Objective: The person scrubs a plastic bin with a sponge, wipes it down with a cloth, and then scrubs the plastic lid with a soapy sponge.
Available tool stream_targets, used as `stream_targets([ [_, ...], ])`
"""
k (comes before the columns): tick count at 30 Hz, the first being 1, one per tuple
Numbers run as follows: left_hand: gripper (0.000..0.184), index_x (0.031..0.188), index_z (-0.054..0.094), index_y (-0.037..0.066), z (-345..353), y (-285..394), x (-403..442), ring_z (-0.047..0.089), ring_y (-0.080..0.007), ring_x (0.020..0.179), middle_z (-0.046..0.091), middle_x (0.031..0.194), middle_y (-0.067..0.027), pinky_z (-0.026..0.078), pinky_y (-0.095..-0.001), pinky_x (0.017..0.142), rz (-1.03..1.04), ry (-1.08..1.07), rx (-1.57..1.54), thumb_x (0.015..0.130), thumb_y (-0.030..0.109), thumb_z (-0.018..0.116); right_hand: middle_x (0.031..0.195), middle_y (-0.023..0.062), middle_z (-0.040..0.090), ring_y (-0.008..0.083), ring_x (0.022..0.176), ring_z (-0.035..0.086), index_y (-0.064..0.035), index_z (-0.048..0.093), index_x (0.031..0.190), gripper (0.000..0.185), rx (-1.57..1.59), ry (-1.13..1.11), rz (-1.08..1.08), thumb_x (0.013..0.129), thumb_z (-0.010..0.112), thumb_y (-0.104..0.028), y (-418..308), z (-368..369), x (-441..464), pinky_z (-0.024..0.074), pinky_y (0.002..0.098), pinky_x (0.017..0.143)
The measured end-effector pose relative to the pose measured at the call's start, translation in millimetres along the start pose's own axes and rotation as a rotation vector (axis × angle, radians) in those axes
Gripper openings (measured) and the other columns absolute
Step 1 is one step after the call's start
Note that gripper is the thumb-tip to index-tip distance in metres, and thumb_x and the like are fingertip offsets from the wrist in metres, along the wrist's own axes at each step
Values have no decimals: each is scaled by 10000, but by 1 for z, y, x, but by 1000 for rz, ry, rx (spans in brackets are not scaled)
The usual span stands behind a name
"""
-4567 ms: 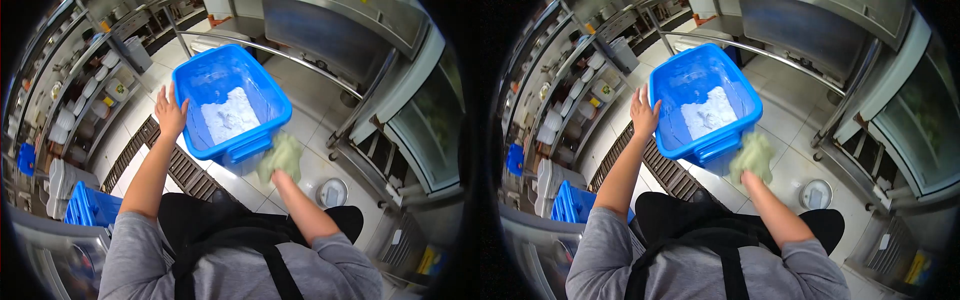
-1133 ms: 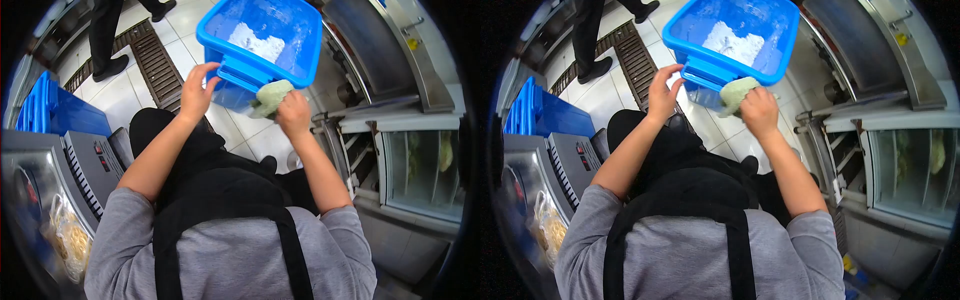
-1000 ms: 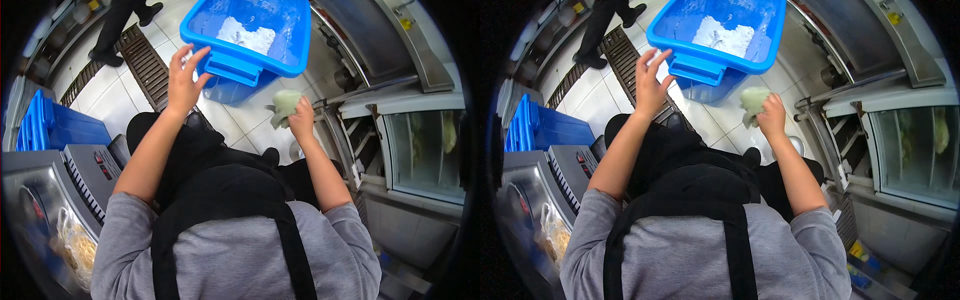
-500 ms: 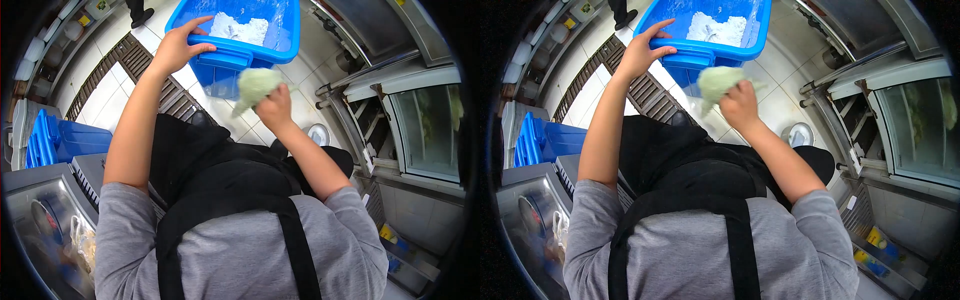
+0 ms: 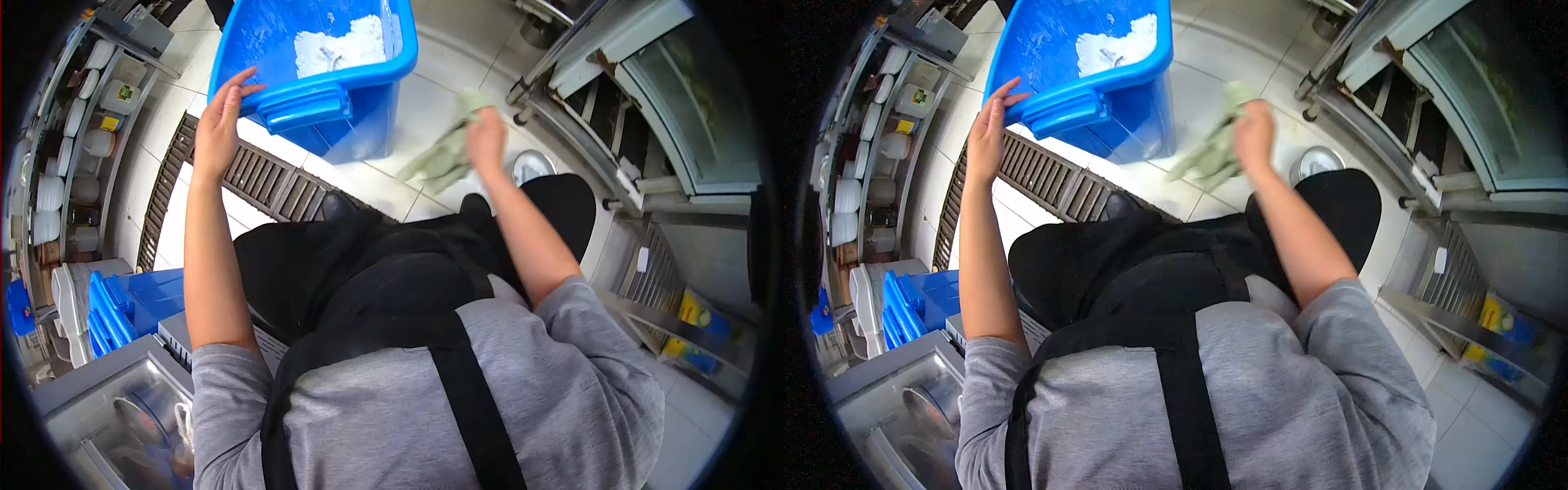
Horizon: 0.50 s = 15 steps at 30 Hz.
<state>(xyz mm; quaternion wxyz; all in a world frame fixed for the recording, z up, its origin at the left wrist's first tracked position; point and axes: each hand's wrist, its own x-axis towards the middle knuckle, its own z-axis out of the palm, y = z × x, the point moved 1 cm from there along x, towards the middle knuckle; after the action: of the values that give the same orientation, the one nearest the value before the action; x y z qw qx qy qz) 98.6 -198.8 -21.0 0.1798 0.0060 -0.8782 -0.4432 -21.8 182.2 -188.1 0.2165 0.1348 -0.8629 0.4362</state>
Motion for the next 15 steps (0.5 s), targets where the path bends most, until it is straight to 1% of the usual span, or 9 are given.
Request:
stream_targets([
  [1,425,1312,572,83,-1,-1,0,578,-172,1111,686,1121,-80,409,-335,1015,9,-5,19,1061,337,342,972,182,641,298,844,640,0,622,1024,222,47,-69,339,819,536,3,25,-19,4,494,385,756],
  [3,438,1325,557,70,-4,-1,0,574,-171,1118,677,1147,-74,397,-335,1032,39,-35,-25,1064,336,327,941,135,669,243,764,666,-14,602,1132,254,313,36,555,892,535,-64,70,-43,3,523,352,665],
  [5,453,1341,538,61,-5,2,0,569,-173,1127,670,1162,-70,377,-338,1053,30,-45,-18,1065,343,315,939,121,661,243,774,664,-9,589,1148,245,638,223,828,936,523,-115,80,-52,2,529,347,664],
  [6,462,1352,529,67,-5,1,1,561,-174,1141,669,1164,-73,365,-340,1061,7,-49,-50,1065,354,309,953,130,655,261,804,658,-10,575,1163,262,670,206,837,950,517,-151,83,-53,1,532,383,685],
  [9,466,1357,526,70,-1,6,3,556,-176,1150,669,1163,-72,363,-345,1060,-63,-37,-14,1064,361,311,948,119,641,235,810,630,-25,577,1129,253,667,140,919,946,521,-190,81,-41,-9,516,404,701],
  [11,476,1360,523,68,0,9,7,555,-179,1151,655,1190,-80,371,-344,1050,-81,-54,27,1062,375,316,950,130,638,255,836,632,-25,575,1120,260,673,90,933,952,507,-210,89,-28,-22,521,431,712],
  [13,490,1368,516,75,0,9,15,558,-186,1155,636,1223,-85,394,-345,1028,-188,-43,13,1055,404,333,959,145,639,258,853,631,-15,559,1149,284,809,-43,1087,955,508,-216,79,-13,-32,526,432,710],
  [14,472,1352,534,74,6,17,19,564,-203,1161,618,1248,-107,419,-340,1000,-245,29,57,1044,398,383,970,151,639,263,847,634,-11,546,1167,301,823,-46,1186,959,513,-227,59,-11,-34,532,436,713],
  [15,472,1352,534,74,12,23,22,564,-203,1161,618,1248,-107,419,-340,1000,-236,20,62,1044,398,383,980,156,639,269,841,638,-8,533,1184,319,837,-51,1284,963,517,-237,37,-11,-35,537,440,715],
])
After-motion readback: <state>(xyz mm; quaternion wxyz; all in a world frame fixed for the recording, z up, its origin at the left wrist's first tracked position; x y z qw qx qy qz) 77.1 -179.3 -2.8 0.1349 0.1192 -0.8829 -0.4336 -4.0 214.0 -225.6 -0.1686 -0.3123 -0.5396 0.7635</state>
